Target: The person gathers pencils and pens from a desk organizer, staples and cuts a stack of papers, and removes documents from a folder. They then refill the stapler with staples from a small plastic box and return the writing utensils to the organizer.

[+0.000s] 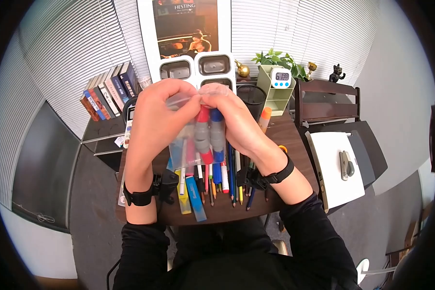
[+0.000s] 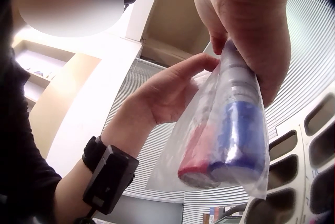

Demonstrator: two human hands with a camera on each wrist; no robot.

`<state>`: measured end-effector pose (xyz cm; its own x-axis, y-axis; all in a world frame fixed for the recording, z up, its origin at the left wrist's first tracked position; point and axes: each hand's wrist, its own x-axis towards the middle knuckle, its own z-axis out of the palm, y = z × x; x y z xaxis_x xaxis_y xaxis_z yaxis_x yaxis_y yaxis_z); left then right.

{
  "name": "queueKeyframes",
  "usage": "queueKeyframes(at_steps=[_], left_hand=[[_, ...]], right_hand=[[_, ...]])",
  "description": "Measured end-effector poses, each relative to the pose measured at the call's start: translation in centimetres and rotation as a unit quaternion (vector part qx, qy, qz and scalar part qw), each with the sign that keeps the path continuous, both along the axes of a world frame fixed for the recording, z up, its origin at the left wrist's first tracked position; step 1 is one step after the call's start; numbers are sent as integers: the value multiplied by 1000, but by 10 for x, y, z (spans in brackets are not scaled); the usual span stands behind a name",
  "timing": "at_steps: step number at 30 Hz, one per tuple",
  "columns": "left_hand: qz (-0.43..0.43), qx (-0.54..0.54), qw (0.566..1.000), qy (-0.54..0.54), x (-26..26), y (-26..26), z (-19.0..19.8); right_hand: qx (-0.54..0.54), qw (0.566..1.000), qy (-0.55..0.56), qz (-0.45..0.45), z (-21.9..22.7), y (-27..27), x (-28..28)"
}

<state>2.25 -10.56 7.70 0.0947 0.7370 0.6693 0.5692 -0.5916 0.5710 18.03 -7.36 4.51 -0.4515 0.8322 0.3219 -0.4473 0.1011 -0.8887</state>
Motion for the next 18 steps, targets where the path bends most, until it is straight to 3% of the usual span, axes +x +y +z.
queueKeyframes(at_steps=[2,18], left_hand=[[21,51,997,50,0,3,-2],[20,51,998,3,6,5,-3]], right_hand=[[2,1000,3,-4,0,0,0],[9,999,-12,-31,-4,6,1]])
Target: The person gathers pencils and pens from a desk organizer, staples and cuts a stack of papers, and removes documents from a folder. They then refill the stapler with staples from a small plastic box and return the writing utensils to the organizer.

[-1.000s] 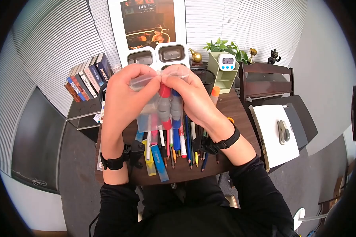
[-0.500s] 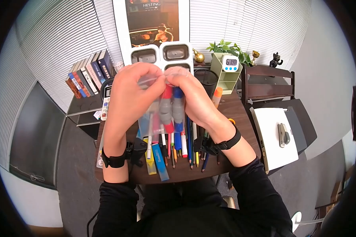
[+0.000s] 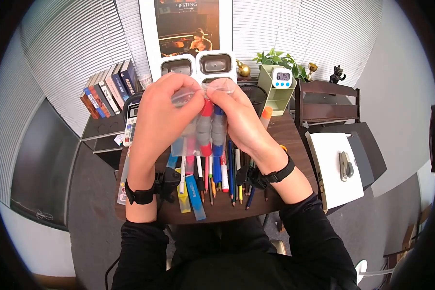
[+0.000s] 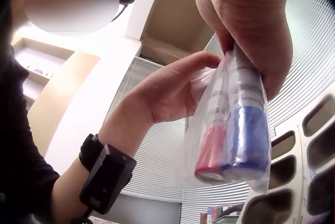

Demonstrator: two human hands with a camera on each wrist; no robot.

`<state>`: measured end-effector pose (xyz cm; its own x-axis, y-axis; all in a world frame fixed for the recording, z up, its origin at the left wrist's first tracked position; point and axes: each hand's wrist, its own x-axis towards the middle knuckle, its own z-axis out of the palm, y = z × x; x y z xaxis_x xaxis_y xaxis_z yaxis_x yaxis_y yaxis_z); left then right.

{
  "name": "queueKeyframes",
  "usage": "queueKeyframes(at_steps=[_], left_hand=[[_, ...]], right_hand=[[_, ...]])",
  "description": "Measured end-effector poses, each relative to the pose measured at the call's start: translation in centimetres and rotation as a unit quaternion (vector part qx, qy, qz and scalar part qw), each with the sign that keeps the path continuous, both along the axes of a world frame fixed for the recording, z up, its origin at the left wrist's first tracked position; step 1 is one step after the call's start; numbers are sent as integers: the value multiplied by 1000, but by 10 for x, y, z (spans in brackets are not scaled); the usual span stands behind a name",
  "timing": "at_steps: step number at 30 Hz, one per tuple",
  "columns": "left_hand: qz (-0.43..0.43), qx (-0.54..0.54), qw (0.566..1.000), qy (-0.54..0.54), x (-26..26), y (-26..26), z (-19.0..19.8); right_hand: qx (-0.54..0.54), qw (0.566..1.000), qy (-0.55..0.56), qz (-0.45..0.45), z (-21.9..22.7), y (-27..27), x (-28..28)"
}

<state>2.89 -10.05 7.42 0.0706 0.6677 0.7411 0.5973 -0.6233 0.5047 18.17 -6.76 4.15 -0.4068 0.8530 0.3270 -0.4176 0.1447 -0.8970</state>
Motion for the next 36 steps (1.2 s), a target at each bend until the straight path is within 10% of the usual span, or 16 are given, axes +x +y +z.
queueKeyframes(at_steps=[20,36], left_hand=[[19,42,996,-72,3,2,0],[2,5,999,-44,24,0,-10]], right_hand=[[-5,997,3,72,9,5,16],[-16,981,173,-83,9,1,0]])
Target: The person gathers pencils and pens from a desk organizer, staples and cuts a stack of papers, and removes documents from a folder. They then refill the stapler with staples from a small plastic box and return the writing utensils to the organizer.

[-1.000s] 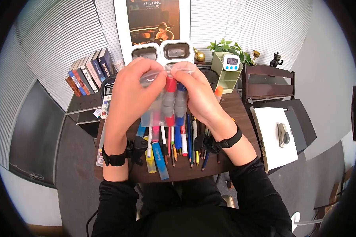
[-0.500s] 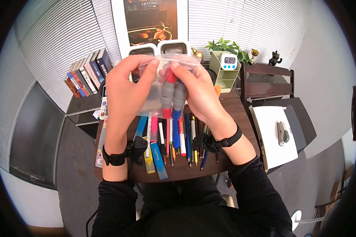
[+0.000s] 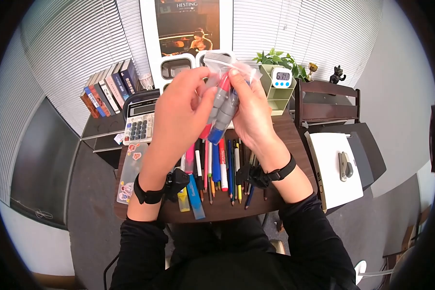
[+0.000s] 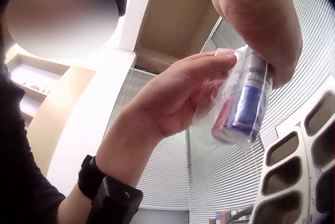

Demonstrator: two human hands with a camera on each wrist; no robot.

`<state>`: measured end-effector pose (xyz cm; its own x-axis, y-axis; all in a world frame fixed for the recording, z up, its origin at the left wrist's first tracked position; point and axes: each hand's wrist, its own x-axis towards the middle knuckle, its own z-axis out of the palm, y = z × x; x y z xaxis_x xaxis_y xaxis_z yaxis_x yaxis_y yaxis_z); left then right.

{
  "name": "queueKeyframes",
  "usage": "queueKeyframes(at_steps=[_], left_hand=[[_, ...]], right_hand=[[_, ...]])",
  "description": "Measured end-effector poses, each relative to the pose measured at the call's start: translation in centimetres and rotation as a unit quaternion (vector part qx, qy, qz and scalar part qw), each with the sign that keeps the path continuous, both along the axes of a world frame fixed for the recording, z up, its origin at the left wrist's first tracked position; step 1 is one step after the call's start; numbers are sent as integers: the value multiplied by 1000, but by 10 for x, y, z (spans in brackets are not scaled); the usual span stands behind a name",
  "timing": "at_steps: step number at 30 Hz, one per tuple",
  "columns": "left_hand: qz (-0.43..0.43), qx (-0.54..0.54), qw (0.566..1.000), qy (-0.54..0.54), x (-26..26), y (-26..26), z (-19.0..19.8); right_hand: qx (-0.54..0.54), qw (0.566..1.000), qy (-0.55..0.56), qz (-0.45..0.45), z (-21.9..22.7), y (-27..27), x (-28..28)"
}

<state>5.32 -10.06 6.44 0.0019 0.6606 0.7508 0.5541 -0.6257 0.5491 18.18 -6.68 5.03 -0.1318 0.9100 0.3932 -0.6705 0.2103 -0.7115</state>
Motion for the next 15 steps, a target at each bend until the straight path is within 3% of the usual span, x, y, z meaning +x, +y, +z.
queueKeyframes(at_steps=[2,6,9,12,15], left_hand=[[11,-44,994,97,4,-5,4],[-31,-25,986,160,9,-7,-7],[-50,28,984,171,15,-4,-18],[-63,10,983,172,21,-7,-15],[-75,-5,984,160,20,-10,-14]], right_hand=[[-6,1000,3,-22,-5,2,-2],[-23,999,5,-41,-8,4,-1],[-29,999,34,16,-6,3,2],[84,991,-60,-88,-2,-2,2],[105,988,-69,-92,-2,3,4]])
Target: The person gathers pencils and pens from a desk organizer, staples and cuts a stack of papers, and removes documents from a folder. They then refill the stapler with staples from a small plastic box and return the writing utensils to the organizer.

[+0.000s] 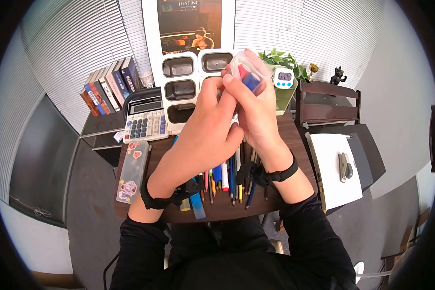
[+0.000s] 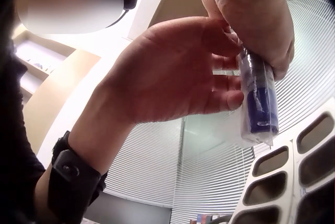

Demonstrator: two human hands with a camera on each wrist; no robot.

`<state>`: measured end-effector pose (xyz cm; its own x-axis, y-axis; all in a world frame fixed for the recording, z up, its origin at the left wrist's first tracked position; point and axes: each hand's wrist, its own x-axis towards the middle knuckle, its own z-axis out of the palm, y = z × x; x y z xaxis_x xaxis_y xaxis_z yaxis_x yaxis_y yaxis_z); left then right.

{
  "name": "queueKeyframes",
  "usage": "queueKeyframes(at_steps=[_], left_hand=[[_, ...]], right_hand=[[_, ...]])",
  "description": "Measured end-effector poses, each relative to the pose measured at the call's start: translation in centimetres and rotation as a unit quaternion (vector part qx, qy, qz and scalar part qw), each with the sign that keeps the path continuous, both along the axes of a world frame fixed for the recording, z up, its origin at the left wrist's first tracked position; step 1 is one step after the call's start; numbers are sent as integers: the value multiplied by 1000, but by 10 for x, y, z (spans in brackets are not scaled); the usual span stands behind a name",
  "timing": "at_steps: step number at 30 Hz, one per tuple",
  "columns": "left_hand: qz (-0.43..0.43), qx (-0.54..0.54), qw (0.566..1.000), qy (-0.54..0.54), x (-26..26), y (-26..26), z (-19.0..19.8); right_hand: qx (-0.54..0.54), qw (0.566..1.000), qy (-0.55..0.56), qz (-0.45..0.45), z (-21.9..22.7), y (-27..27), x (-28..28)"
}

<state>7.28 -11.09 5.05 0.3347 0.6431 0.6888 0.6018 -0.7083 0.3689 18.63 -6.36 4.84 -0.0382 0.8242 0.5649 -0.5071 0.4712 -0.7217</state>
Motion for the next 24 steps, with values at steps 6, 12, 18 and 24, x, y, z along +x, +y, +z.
queueKeyframes(at_steps=[6,12,18,24], left_hand=[[-130,-105,978,-128,-22,7,16],[-96,-182,958,-200,-20,10,12],[-102,-190,963,-161,-15,17,2],[-144,-257,932,-211,-16,6,14]], right_hand=[[-78,992,50,81,10,11,15],[-76,976,98,177,13,12,20],[-100,959,183,191,17,14,26],[-87,961,145,221,23,12,34]])
